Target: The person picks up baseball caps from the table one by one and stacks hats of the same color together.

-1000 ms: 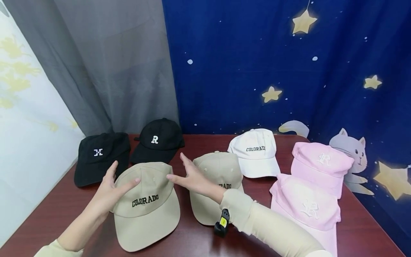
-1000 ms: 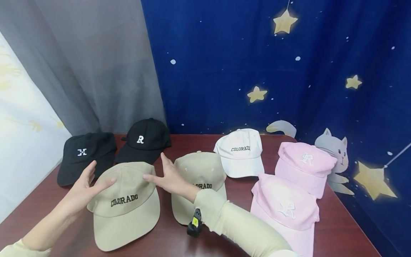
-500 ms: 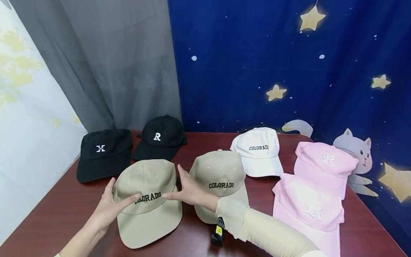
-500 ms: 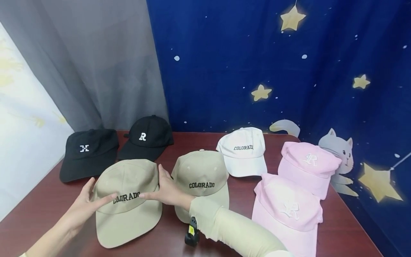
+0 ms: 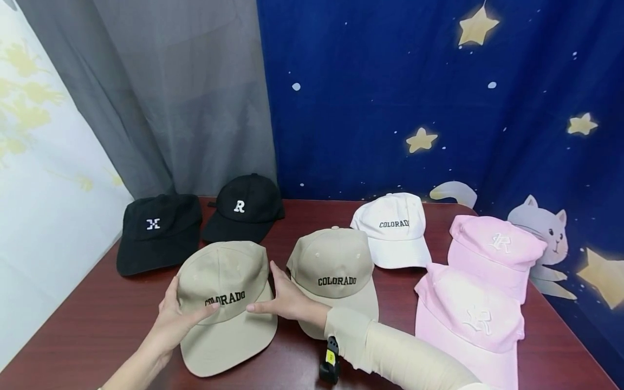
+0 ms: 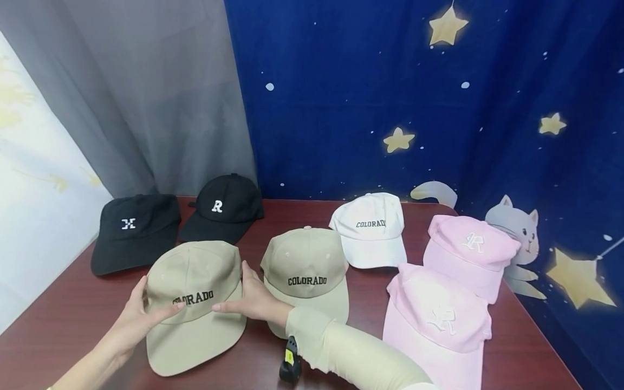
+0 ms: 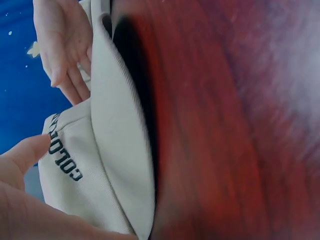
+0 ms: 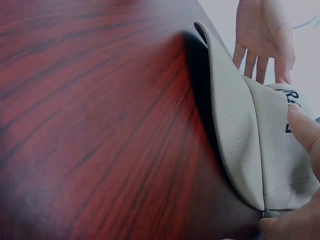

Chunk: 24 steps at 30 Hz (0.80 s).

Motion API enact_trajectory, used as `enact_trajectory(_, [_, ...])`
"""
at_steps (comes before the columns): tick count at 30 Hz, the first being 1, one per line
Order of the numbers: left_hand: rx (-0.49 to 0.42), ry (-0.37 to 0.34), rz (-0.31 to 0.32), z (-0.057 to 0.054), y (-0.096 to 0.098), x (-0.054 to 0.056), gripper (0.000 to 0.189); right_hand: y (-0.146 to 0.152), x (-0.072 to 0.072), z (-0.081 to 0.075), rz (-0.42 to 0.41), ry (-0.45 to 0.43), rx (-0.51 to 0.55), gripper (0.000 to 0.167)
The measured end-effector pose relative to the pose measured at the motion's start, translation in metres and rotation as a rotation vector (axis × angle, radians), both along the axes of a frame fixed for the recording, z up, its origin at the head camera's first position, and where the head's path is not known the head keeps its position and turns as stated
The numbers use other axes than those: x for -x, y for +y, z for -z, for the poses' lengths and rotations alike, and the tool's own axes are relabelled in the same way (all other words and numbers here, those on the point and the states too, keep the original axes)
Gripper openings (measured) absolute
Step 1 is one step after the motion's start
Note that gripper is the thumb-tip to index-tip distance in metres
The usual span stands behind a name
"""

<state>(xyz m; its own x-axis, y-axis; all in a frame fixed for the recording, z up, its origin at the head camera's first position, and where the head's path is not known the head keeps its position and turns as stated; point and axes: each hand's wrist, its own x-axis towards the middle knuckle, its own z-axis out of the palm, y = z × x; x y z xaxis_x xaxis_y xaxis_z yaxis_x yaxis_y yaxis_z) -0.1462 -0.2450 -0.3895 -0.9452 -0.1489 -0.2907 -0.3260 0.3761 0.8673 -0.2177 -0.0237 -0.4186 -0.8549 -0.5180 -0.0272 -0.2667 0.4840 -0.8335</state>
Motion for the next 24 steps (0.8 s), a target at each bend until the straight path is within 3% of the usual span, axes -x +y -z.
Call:
enact_trajectory(7, [0.012, -0.010, -0.048, 0.008, -0.001, -0.005, 0.120, -0.003, -0.001, 0.000, -0.018, 0.000, 0.054, 0.100])
enact_trajectory(17, [0.013, 0.001, -0.037, 0.011, 0.003, -0.006, 0.117, -0.006, -0.004, 0.002, -0.037, 0.042, 0.062, 0.091])
enact_trajectory(24, [-0.014, 0.026, -0.057, 0.011, 0.009, -0.005, 0.112, -0.007, -0.007, 0.004, 0.004, 0.041, 0.096, 0.082])
